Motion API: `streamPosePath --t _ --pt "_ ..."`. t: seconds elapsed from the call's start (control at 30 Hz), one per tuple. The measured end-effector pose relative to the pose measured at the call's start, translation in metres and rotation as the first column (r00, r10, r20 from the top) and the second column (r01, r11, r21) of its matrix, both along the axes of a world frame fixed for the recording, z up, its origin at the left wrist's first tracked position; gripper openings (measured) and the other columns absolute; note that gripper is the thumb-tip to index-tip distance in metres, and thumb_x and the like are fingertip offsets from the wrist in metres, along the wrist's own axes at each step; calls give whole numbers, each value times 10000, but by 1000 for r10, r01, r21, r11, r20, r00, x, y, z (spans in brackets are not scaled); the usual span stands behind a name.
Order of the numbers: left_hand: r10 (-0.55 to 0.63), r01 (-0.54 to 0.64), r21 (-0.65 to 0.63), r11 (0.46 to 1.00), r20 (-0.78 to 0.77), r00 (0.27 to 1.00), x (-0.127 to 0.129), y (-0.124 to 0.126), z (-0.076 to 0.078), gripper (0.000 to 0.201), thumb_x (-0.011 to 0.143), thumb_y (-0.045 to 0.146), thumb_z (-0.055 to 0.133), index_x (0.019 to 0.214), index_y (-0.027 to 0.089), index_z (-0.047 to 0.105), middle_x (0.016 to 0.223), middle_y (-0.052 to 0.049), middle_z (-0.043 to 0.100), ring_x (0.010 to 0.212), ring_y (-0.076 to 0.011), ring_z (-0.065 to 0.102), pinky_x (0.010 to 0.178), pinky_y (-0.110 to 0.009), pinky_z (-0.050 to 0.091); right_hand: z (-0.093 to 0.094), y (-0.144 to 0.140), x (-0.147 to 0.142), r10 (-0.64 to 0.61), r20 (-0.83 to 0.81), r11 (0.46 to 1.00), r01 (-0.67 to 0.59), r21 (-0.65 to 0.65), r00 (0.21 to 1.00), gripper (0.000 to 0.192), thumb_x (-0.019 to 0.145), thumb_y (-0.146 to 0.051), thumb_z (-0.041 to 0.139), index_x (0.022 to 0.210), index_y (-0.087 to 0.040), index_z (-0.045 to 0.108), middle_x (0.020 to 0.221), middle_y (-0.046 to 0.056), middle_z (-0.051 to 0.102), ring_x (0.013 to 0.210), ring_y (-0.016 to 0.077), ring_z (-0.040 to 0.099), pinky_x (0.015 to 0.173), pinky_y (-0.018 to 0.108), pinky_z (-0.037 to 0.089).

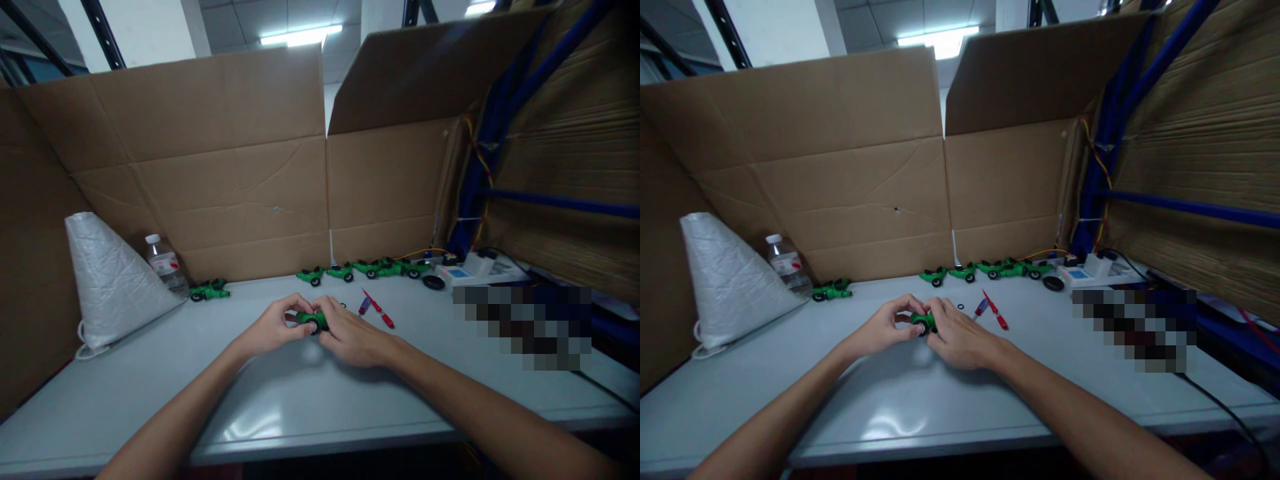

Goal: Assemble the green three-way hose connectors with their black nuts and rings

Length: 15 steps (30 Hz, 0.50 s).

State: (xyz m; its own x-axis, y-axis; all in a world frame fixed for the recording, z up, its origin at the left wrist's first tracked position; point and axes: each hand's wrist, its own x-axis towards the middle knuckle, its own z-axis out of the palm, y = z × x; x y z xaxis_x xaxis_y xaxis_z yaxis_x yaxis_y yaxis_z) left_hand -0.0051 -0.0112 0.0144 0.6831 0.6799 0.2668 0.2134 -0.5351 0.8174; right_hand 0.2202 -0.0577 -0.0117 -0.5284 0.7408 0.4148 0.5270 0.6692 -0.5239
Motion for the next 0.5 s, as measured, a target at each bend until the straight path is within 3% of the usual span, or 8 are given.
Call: streamPosePath --t 0.23,0.33,0.5 --pt "2 -3 19 1000 54 999 9 -7 2 328 863 444 787 989 168 663 1061 -93 711 1029 -236 661 974 -401 551 3 -3 0 -41 54 997 37 65 998 355 900 -157 523 1246 -201 458 1207 124 554 1165 286 516 1019 449 447" --pt "31 -33 26 999 62 998 10 -6 4 317 887 447 768 1014 173 671 1060 -85 711 1029 -231 658 966 -387 550 1 1 2 -33 -18 999 34 11 999 378 907 -153 523 1274 -207 449 1255 126 554 1196 280 525 1027 438 443" --pt "22 -20 -80 997 27 999 7 -2 4 396 947 515 684 1134 167 684 1108 -106 719 924 -210 681 838 -342 570 -3 12 7 -21 -200 993 -3 -115 980 279 987 -205 480 1259 -220 420 1197 88 588 1090 235 593 959 389 469"
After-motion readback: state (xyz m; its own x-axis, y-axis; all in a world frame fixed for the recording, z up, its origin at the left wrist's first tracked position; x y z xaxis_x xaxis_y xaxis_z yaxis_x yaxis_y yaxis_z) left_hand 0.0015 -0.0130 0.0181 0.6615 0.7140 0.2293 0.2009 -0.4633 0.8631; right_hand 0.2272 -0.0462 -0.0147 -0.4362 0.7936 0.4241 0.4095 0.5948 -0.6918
